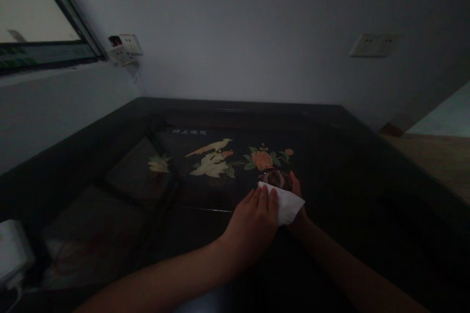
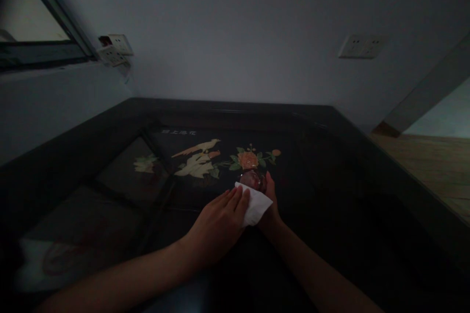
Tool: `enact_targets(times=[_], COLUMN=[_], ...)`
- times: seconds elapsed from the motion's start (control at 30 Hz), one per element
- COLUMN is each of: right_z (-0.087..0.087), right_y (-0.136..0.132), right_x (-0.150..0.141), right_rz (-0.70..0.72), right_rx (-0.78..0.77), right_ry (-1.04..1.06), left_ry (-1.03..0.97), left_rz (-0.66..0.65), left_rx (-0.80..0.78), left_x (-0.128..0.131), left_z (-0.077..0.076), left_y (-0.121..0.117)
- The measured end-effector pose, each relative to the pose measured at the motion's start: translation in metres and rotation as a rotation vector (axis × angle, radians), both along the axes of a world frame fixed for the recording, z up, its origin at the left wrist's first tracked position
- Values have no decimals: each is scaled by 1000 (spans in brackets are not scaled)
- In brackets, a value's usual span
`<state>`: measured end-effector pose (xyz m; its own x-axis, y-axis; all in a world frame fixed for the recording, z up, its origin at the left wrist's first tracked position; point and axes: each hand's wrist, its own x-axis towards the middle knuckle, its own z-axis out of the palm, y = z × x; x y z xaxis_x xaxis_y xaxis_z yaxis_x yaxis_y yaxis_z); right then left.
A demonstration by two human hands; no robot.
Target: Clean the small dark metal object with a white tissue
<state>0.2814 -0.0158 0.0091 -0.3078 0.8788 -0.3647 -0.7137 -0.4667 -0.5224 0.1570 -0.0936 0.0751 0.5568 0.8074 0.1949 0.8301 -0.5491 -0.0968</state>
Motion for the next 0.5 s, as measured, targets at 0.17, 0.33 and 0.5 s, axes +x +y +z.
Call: enact_targets(times=[0.17,0.33,0.5], right_z=[-2,-8,-17], right_y=[5,1,9], right_x=[3,6,5], right_rz=[34,195,171], right_rx=[-53,-31,48], right_ry=[24,98,177], left_ry=[-25,-52,-123], left_rz=[-8,-65,-120], left_rx=[72,87,1], left_x=[6,6,-1], left_z=[-3,-8,-12], left_y=[-9,-5,10])
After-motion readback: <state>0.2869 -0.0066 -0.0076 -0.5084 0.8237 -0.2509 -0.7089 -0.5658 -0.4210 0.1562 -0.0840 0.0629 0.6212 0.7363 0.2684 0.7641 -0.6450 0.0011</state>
